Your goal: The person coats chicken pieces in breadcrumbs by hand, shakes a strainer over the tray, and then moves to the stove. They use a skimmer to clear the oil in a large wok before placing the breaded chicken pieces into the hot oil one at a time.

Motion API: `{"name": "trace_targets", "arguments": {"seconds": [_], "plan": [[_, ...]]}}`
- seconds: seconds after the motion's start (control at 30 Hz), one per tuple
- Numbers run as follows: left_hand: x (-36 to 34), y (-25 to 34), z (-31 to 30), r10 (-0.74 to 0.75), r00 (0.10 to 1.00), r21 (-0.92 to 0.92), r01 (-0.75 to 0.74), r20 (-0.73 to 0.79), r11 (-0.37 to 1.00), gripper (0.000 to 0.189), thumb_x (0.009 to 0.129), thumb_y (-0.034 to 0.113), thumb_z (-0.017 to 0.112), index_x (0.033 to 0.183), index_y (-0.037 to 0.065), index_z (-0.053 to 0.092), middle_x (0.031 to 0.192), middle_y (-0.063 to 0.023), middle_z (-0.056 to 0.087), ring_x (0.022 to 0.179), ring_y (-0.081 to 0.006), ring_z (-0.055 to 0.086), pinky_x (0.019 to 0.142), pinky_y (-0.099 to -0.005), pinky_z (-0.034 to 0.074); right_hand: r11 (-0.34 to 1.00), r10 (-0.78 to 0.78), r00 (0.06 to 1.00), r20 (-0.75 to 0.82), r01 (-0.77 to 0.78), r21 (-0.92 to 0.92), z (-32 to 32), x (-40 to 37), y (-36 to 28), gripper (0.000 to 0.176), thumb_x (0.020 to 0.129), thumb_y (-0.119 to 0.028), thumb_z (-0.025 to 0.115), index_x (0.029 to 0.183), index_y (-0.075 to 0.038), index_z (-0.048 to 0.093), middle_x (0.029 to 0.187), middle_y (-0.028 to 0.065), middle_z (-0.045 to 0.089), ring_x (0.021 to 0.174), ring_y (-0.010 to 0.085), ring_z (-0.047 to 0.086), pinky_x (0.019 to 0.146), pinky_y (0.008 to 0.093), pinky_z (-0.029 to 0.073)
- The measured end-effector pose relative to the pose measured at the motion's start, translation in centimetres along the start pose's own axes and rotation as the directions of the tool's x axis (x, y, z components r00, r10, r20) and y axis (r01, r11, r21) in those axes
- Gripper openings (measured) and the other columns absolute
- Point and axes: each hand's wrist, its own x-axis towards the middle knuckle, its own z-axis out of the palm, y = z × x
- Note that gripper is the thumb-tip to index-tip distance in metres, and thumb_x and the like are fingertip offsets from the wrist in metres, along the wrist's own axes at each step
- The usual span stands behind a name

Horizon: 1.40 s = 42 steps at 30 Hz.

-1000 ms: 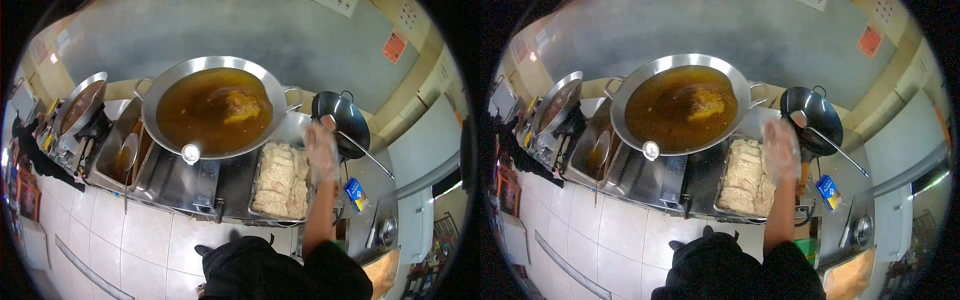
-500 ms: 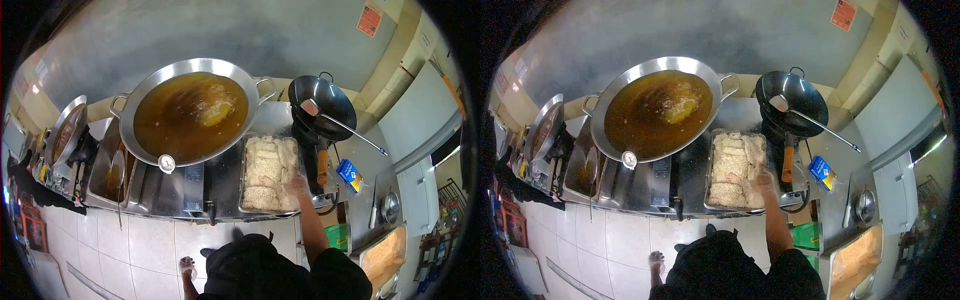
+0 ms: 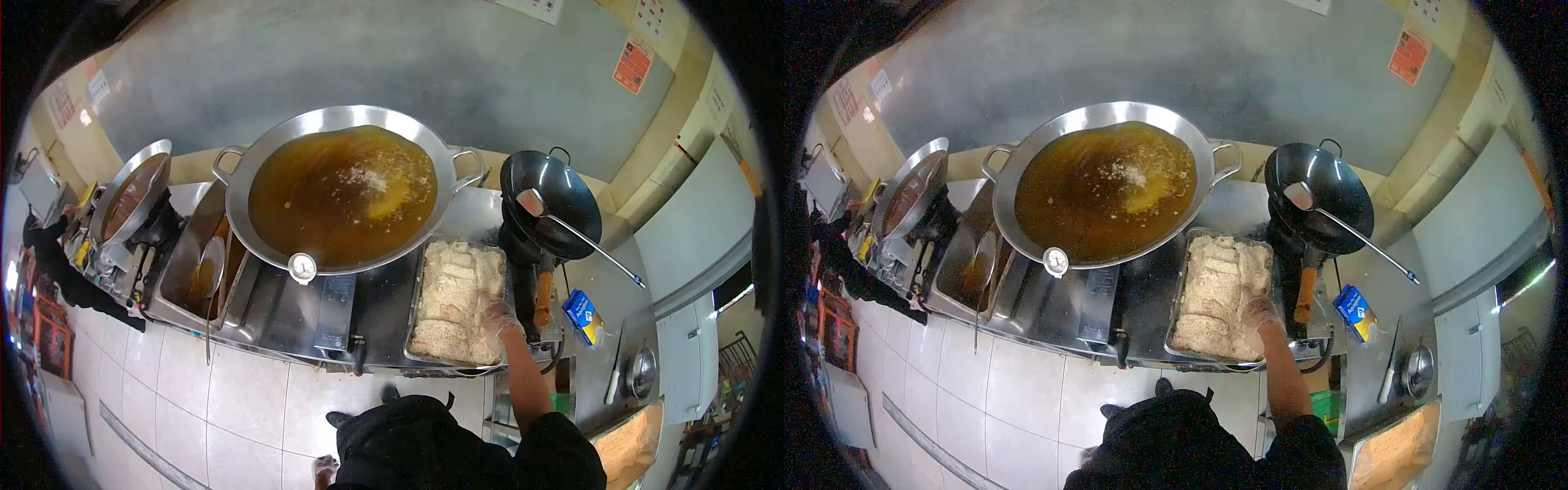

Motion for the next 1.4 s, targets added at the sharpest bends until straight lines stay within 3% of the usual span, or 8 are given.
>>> {"name": "trace_targets", "arguments": {"seconds": [0.23,0.33,0.57,0.63,0.93,1.1,1.23,1.4], "plan": [[-0.7,2.1,-0.2,-0.106,0.984,-0.459,0.027,-0.146,0.888,0.023,0.08,0.02,0.051,0.092,0.0,0.049,0.073,-0.0124,0.058,0.058,-0.0216,0.057,0.049,-0.0311,0.047,1.0,0.021,0.983,0.181,-0.024,0.011,-1.7,1.0,0.1,0.037,0.076,-0.023,0.043,0.106,-0.005,0.052,0.108,0.0147,0.053,0.1,0.0239,0.05,0.087,0.0306,0.039],[1.3,2.0,0.2,-0.275,0.961,-0.868,0.129,-0.009,0.479,0.021,0.079,0.019,0.054,0.092,0.003,0.049,0.073,-0.0109,0.058,0.056,-0.0211,0.056,0.048,-0.0316,0.045,0.998,0.056,0.983,0.175,-0.058,0.006,3.8,2.3,3.1,0.035,0.074,-0.021,0.045,0.102,-0.003,0.055,0.108,0.0168,0.052,0.101,0.0258,0.05,0.088,0.031,0.038],[2.3,3.1,-0.9,-0.305,0.952,-0.878,0.126,-0.024,0.462,0.019,0.077,0.015,0.055,0.092,0.004,0.05,0.072,-0.0097,0.058,0.055,-0.0196,0.056,0.045,-0.0315,0.044,0.914,-0.119,0.975,0.189,0.181,-0.363,-7.5,-1.3,-0.8,0.026,0.072,-0.015,0.047,0.093,-0.003,0.057,0.093,0.0157,0.056,0.088,0.0277,0.052,0.08,0.0338,0.041],[2.1,3.4,-1.2,-0.307,0.952,-0.864,0.168,0.016,0.474,0.019,0.078,0.016,0.054,0.09,0.002,0.051,0.07,-0.0092,0.058,0.055,-0.0186,0.056,0.045,-0.0308,0.043,0.837,-0.109,0.929,-0.352,0.278,0.472,-13.6,-3.1,-4.0,0.023,0.07,-0.009,0.049,0.09,-0.004,0.058,0.087,0.0139,0.055,0.084,0.0281,0.052,0.077,0.035,0.042],[2.3,2.5,-0.2,-0.329,0.944,-0.865,0.168,0.004,0.472,0.018,0.079,0.015,0.053,0.09,0.0,0.051,0.071,-0.0111,0.058,0.055,-0.0201,0.056,0.049,-0.0308,0.046,0.95,-0.242,0.521,-0.819,0.298,-0.091,-34.1,3.7,-11.4,0.022,0.077,-0.013,0.047,0.095,-0.005,0.055,0.105,0.0136,0.051,0.098,0.0271,0.048,0.085,0.0353,0.038],[1.7,1.6,0.8,-0.242,0.964,-0.943,-0.022,-0.108,0.332,0.014,0.078,0.009,0.054,0.087,-0.001,0.051,0.071,-0.0126,0.057,0.057,-0.0216,0.057,0.051,-0.0327,0.049,0.898,-0.134,0.959,-0.249,0.224,0.38,-35.3,16.2,-16.2,0.026,0.075,-0.01,0.046,0.099,-0.003,0.054,0.094,0.0151,0.057,0.089,0.0253,0.054,0.079,0.0325,0.043],[-1.7,1.3,1.0,-0.04,0.974,-0.404,-0.056,-0.224,0.913,0.022,0.072,0.012,0.061,0.088,0.002,0.05,0.074,-0.009,0.054,0.065,-0.0227,0.055,0.057,-0.0342,0.047,0.924,-0.382,0.912,-0.15,0.379,-0.051,-31.3,23.7,-16.9,0.032,0.069,-0.004,0.053,0.1,-0.003,0.053,0.093,0.0153,0.058,0.088,0.0246,0.056,0.077,0.0317,0.044],[-4.0,1.1,2.1,-0.159,0.978,-0.38,0.097,-0.135,0.92,0.021,0.074,0.013,0.059,0.087,0.001,0.05,0.071,-0.0097,0.054,0.062,-0.0223,0.055,0.054,-0.0337,0.047,0.945,-0.268,0.879,-0.394,0.319,0.07,-36.6,16.4,-17.4,0.034,0.071,-0.004,0.051,0.104,-0.007,0.053,0.104,0.0147,0.054,0.096,0.0271,0.052,0.081,0.0333,0.042]]}}
